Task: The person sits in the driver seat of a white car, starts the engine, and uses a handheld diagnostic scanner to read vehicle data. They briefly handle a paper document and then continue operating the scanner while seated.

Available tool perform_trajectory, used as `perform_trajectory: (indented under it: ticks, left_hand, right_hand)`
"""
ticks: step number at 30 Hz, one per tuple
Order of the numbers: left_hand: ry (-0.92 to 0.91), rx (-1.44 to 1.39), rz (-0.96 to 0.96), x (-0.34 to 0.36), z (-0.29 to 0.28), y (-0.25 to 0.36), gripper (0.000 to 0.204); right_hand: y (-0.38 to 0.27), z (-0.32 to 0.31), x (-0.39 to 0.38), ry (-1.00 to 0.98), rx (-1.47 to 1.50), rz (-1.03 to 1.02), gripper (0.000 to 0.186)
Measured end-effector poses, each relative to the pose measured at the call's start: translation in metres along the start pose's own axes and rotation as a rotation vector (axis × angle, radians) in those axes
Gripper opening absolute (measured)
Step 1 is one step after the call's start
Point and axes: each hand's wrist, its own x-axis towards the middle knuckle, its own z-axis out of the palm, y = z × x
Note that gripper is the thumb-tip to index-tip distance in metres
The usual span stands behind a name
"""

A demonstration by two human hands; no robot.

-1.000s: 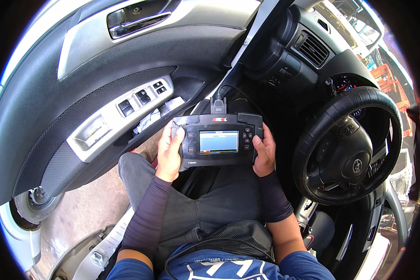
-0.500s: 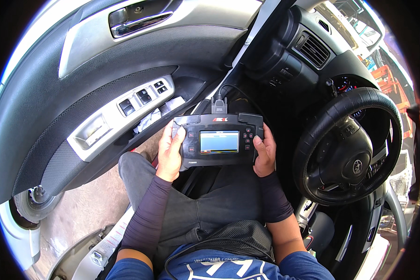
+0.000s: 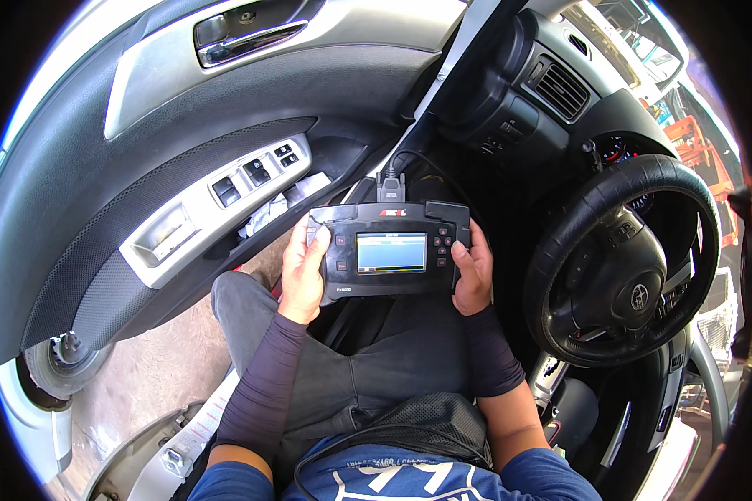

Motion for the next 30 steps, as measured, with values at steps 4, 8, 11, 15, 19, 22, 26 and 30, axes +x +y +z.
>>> perform_trajectory:
  ticks: [4,8,11,15,19,22,26,30]
  left_hand:
    - [0.001,-0.017,-0.018,0.000,0.000,0.000,0.051]
    - [-0.006,-0.037,-0.022,0.001,-0.001,-0.001,0.051]
    - [-0.011,-0.041,-0.016,0.001,-0.002,-0.002,0.051]
    - [-0.005,-0.033,-0.015,0.000,-0.002,-0.003,0.051]
    - [-0.009,-0.041,-0.014,0.001,-0.002,-0.003,0.050]
    - [-0.013,-0.036,-0.008,0.001,-0.003,-0.003,0.050]
    - [-0.011,-0.055,-0.028,-0.001,-0.002,-0.002,0.050]
    - [-0.057,-0.060,-0.035,0.000,-0.003,0.002,0.052]
  right_hand:
    - [0.001,-0.001,0.000,0.005,-0.009,0.002,0.071]
    - [0.003,-0.001,0.001,0.008,-0.003,-0.010,0.071]
    - [0.003,-0.001,0.000,0.008,0.005,-0.008,0.071]
    - [0.002,0.000,0.000,0.004,0.000,-0.013,0.070]
    - [0.003,-0.001,0.001,0.010,-0.012,-0.014,0.070]
    - [0.004,-0.002,0.001,0.004,-0.012,-0.011,0.071]
    - [0.008,-0.003,0.001,0.007,-0.005,-0.033,0.072]
    - [0.011,-0.005,0.000,0.026,0.003,-0.042,0.070]
